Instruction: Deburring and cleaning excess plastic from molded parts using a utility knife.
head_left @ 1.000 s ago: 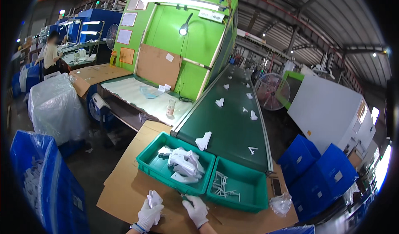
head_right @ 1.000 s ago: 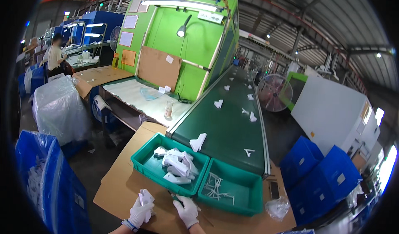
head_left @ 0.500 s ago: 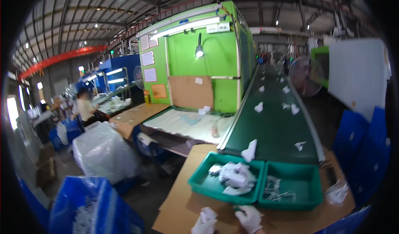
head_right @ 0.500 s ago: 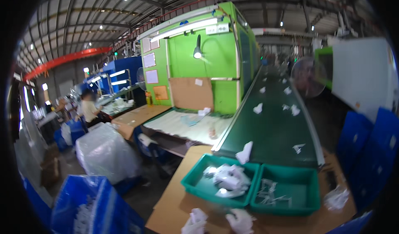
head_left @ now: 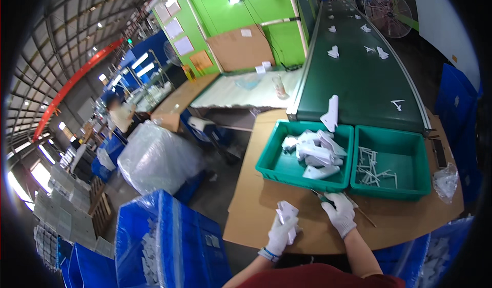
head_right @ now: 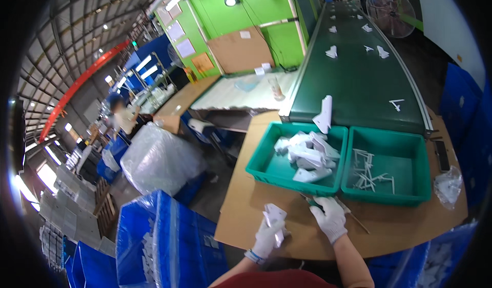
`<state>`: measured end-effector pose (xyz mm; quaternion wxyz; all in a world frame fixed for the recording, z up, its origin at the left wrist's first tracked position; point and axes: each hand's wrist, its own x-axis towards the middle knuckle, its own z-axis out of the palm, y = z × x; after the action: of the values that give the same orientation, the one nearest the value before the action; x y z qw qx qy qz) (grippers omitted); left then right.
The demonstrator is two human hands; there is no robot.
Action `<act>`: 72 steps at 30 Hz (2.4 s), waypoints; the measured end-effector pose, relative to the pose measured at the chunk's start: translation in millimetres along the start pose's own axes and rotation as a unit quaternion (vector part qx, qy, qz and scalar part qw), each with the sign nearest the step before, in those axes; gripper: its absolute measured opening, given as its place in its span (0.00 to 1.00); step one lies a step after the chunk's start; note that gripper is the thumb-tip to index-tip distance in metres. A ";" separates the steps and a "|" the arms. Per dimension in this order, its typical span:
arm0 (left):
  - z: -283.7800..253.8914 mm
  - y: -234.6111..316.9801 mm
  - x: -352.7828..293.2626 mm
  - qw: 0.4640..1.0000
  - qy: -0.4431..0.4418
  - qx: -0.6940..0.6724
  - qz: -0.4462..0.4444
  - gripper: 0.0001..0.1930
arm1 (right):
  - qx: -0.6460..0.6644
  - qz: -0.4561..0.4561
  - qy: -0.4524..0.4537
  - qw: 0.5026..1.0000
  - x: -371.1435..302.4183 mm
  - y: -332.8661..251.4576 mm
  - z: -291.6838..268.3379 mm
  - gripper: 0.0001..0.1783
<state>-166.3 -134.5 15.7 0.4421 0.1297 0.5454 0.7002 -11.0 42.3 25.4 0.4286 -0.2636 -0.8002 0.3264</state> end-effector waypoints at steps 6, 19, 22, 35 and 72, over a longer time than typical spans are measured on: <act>-3.2 2.3 -5.6 0.999 0.040 -0.033 0.006 0.26 | 0.005 -0.017 -0.008 1.000 -2.2 5.4 6.6 0.15; -1.8 92.5 -12.3 0.906 -0.087 -0.295 0.290 0.27 | 0.112 -0.113 -0.150 0.976 29.6 -96.6 -5.2 0.21; -2.6 95.8 -22.2 0.899 -0.080 -0.340 0.264 0.27 | 0.086 -0.160 -0.186 0.966 30.6 -102.1 -9.5 0.23; -7.9 91.2 -38.2 0.880 -0.100 -0.362 0.290 0.32 | 0.061 -0.157 -0.223 0.960 24.9 -120.3 -17.5 0.22; 2.7 98.0 -40.4 0.883 -0.119 -0.447 0.087 0.25 | 0.012 -0.262 -0.160 0.952 54.1 -130.1 -17.6 0.24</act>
<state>-188.0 -164.9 115.0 0.4524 0.0476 0.1049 0.8843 -41.1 1.2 157.9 0.3688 0.0160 -0.8952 0.2497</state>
